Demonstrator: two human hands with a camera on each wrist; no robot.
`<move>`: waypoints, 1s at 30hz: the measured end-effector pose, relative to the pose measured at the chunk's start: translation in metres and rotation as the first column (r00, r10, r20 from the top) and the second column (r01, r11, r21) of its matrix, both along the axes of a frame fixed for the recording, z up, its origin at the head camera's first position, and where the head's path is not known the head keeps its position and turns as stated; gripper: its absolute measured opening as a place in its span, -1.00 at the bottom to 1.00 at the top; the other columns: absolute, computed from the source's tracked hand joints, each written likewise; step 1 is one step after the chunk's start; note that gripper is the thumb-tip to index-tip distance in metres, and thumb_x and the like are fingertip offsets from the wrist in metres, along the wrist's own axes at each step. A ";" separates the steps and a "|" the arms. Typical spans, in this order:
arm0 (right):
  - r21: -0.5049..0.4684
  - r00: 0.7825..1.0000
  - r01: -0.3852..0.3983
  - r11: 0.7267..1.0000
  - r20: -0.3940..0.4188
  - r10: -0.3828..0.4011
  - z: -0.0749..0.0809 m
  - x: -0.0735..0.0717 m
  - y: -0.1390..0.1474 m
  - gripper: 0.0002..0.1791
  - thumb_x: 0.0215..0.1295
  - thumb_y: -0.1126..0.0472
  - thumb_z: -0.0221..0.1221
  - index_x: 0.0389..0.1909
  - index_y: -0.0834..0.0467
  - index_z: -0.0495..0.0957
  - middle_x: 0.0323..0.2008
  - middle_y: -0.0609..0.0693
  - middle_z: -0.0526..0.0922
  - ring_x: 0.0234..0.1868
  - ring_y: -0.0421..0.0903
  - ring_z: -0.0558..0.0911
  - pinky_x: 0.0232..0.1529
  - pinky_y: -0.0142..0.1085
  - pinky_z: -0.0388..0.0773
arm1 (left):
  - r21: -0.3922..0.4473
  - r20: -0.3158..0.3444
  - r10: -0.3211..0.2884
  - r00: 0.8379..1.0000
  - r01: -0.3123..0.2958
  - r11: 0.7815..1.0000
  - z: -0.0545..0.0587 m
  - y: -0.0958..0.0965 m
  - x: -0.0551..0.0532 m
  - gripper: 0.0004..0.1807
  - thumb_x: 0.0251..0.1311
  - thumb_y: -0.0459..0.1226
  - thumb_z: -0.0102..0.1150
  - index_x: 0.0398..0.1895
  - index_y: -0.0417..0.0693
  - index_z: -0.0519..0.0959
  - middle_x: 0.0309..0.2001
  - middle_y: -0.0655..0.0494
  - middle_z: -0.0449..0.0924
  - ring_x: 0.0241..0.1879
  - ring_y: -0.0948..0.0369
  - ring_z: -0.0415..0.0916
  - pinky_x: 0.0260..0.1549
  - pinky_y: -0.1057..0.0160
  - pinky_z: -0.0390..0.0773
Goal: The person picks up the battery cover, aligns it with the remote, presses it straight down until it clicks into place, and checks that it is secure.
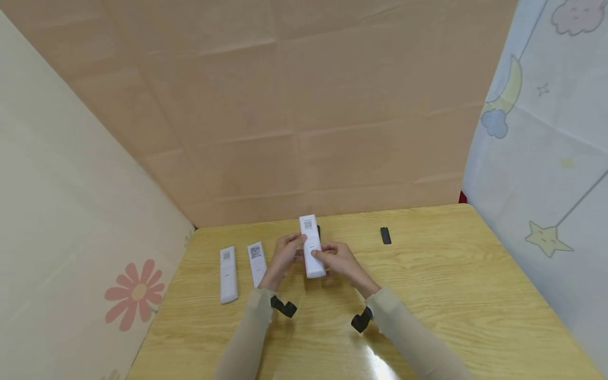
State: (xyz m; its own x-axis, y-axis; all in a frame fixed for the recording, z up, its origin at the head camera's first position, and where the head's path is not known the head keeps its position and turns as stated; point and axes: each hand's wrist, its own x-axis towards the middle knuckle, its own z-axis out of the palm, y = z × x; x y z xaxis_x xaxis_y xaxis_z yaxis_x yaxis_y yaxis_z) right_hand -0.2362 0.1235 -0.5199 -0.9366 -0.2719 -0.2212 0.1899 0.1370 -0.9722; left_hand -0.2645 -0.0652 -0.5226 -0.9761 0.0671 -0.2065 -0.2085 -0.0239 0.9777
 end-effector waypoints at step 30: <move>-0.001 0.999 -0.027 1.000 -0.018 0.027 0.004 -0.001 0.000 -0.50 0.57 0.07 0.25 0.23 0.43 0.56 -0.08 0.22 0.77 -0.25 -0.01 0.79 -0.13 0.13 0.79 | 0.024 0.014 -0.011 1.000 0.011 1.000 0.002 -0.007 -0.002 -0.45 0.52 -0.10 0.25 0.39 -0.28 0.55 0.08 -0.14 0.71 -0.30 0.17 0.71 -0.32 0.29 0.73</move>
